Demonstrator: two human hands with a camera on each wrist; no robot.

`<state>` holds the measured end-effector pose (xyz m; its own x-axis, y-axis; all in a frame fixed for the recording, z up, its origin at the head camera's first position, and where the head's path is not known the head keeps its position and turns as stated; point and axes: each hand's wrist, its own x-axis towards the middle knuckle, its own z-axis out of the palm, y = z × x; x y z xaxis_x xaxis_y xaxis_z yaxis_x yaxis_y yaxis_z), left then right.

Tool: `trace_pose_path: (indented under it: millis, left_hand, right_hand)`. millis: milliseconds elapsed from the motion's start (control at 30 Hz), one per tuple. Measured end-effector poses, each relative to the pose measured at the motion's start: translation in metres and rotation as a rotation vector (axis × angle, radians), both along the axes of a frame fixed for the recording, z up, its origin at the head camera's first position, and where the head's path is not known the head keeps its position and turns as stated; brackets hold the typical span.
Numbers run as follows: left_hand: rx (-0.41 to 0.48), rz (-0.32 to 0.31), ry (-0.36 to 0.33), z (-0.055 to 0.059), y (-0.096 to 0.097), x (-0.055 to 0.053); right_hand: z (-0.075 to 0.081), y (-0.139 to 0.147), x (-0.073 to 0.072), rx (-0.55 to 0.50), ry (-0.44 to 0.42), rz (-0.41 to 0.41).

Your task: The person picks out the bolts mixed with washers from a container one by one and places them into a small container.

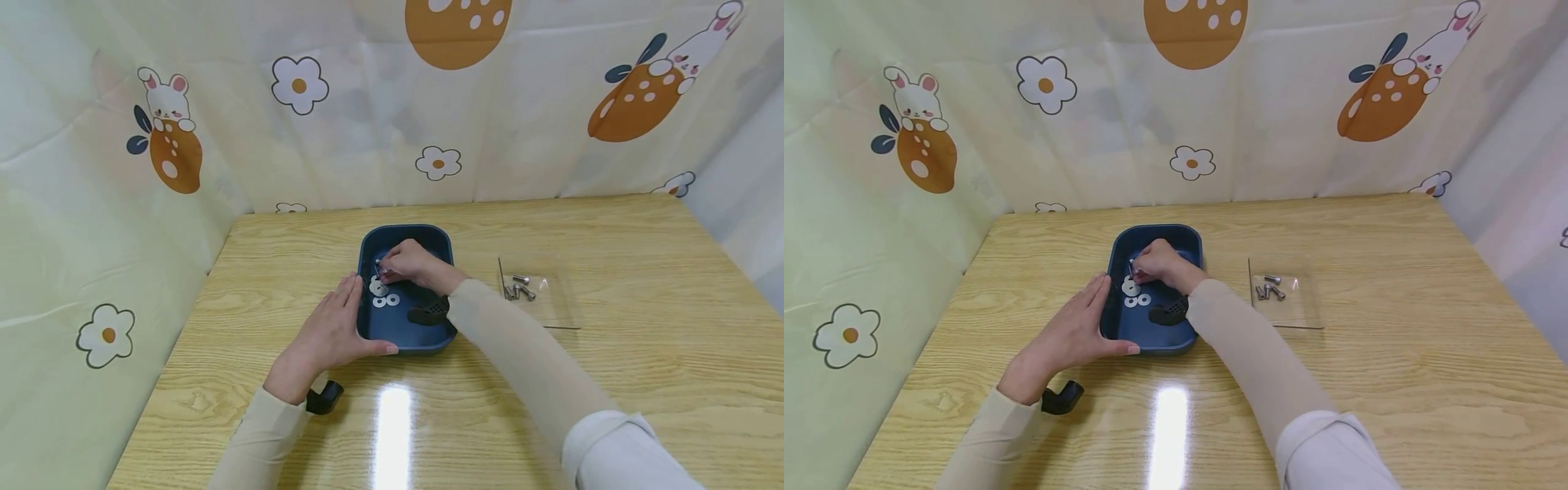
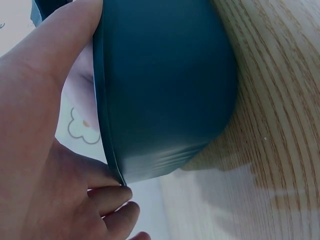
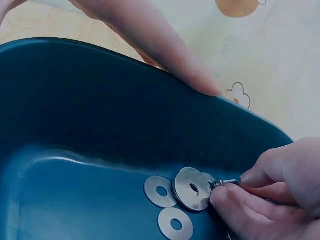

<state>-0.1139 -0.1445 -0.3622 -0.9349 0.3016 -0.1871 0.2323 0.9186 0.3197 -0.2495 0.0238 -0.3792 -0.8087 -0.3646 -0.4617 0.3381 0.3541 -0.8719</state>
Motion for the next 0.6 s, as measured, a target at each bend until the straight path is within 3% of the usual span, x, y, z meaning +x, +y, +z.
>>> trace_pose_path:
  millis: [600]
  left_hand:
    - [0.013, 0.016, -0.001, -0.0011, 0.0006, -0.0005]
  right_hand:
    - [-0.0036, -0.0098, -0.0022, -0.01, 0.05, -0.122]
